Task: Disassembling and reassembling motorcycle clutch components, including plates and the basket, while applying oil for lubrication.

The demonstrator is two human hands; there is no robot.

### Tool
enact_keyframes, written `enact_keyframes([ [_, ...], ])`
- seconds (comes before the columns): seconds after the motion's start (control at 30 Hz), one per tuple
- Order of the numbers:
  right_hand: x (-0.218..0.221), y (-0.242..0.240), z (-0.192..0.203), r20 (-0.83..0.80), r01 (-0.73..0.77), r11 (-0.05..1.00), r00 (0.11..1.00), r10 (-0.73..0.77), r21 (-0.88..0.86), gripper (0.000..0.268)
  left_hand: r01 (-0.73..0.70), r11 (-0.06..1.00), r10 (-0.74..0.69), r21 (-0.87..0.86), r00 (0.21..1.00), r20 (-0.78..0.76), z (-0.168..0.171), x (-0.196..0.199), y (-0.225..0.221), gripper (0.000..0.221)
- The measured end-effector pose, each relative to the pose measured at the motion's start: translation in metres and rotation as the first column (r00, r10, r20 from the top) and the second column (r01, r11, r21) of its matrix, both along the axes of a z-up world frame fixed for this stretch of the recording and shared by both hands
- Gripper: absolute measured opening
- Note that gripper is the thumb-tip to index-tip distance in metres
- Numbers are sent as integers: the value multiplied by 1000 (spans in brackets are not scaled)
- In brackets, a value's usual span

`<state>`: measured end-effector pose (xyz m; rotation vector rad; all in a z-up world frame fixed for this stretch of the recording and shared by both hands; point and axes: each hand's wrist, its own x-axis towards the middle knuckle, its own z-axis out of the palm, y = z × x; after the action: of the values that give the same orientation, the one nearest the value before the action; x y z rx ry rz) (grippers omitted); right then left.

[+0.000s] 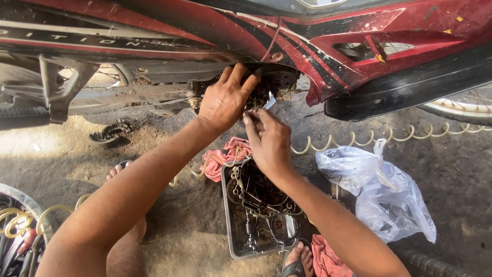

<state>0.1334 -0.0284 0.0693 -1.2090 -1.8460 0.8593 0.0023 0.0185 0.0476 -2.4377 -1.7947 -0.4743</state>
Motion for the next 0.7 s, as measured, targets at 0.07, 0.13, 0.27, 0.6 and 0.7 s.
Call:
enact_keyframes([
  [0.07, -12, -16, -11, -168, -6, 969, 985, -36, -246, 24, 12, 999, -12, -37, 1000, 1, 1, -2, 2, 31],
  [0.13, -21, -24, -17, -316, -49, 880, 942, -117, -473, 33, 31, 997, -31, -74, 1000, 2, -1, -4, 4, 32],
  [0.27, -40, -17, -48, -348, 150, 875, 876, -333, -461, 27, 87, 996, -87, -22, 996, -16, -8, -8, 5, 31],
  [0.6, -69, 11, -80, -329, 518, 795, 726, -604, -316, 18, 112, 978, -99, 176, 992, -77, 2, -9, 0, 32],
  [0.7, -68, 12, -69, -453, 463, 725, 572, -684, -510, 16, 115, 964, -93, 239, 990, -103, 4, -9, -6, 37],
])
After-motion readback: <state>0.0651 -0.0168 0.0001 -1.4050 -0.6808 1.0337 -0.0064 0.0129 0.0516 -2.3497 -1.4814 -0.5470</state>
